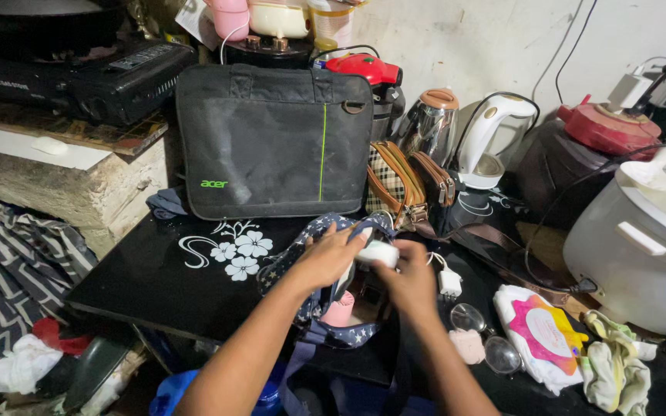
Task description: The person packs a blue star-patterned bag and a plaid cosmetic bag with daily essentials. They place a cloth, a small fan, a bottle, a cable, and wipes into the blue bag, then add several bottles and tubes into the plaid bag, zipping both closed.
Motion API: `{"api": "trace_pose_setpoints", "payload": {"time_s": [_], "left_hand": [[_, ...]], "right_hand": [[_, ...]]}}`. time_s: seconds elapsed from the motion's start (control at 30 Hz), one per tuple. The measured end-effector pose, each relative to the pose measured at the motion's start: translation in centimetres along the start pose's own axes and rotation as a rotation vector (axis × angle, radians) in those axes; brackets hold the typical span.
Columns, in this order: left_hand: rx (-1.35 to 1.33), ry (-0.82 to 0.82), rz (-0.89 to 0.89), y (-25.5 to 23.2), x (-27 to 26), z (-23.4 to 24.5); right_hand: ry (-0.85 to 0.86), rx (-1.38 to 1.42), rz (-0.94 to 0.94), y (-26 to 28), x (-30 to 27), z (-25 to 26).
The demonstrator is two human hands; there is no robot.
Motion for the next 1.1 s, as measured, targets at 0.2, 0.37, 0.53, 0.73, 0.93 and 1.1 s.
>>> {"api": "trace_pose_setpoints", "payload": {"time_s": [0.2,0.37,0.53,0.73,0.93,1.1], "left_hand": [[0.148,0.092,-0.165,-0.5,-3.2,-0.7],[0.294,0.176,-0.165,0.4,-7.1,-1.0],[0.266,0.077,-0.229,1.8,-7.8,-2.0],[0.039,0.028,-0.118,4.9,-4.5,-4.8],[-1.172,-0.066,0.282,6.3,0.6,-3.4],[-1.507,-0.093,0.401,5.5,0.5,-2.8]], "right_hand": [[-0.100,-0.419,0.380,1.3,-1.2,-4.6],[-0.144,-0.635,0.689,3.5,-3.3,1.3],[0.131,-0.935,-0.310,2.0,-6.3,5.0],[0.033,0.002,-0.053,-1.9,-4.7,0.9],[0.069,0.115,0.247,5.6,5.0,-0.5],[0.277,-0.105,0.271,12.0,8.0,-1.1]]}}
Point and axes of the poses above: each hand's wrist, its own x-axis towards the middle knuckle, its own z-axis out of the back of the hand, y = z × x, the point moved 2 cm from there along x, towards the middle knuckle, and after that the axes turned 14 degrees about -y, right-handed, at the moved point
